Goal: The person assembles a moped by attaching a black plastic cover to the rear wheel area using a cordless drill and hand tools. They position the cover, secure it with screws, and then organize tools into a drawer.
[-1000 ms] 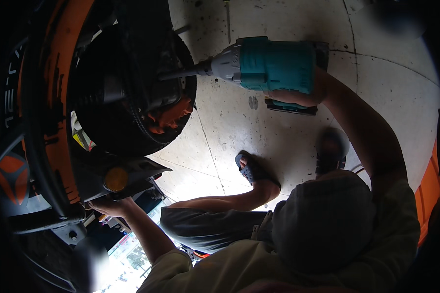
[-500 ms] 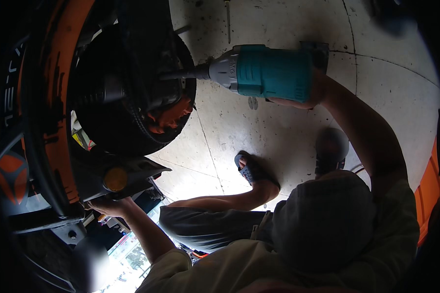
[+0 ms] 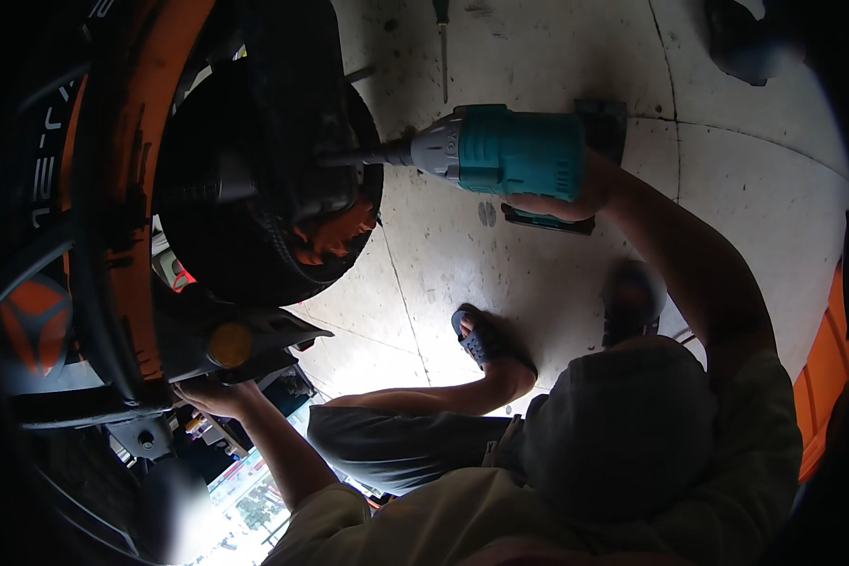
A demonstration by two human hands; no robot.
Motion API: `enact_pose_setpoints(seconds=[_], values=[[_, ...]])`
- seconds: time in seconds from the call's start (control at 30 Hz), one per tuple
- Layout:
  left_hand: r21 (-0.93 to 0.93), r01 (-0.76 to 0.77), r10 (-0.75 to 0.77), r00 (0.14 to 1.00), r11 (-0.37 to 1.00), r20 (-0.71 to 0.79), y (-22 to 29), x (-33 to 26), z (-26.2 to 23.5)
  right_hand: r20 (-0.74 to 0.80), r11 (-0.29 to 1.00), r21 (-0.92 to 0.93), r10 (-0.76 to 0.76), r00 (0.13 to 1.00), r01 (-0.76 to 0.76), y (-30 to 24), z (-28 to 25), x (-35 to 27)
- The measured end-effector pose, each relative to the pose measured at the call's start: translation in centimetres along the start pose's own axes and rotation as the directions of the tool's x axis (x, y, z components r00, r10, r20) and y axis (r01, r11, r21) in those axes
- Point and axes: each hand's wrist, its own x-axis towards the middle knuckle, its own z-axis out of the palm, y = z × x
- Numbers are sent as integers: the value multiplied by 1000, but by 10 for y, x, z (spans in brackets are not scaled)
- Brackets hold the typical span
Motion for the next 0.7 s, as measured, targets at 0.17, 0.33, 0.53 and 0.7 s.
enact_pose_setpoints(seconds=[0.17, 0.33, 0.53, 0.7], values=[[-35, 60, -60, 998, 998, 2, 5, -1, -2, 33, 934, -277, -228, 973, 228, 4, -8, 4], [-588, 541, -542, 817, 601, 197, 21, 3, -2, 12, 995, -77, 72, 997, -71, -25, -18, 5], [-797, 473, -526, 816, 374, 238, 29, -13, -9, -357, 991, 27, 134, 924, -134, -59, -72, -77], [-746, 569, -585, 752, 345, 303, 45, -20, -12, -671, 923, -351, -130, 729, -158, -29, -139, -88]])
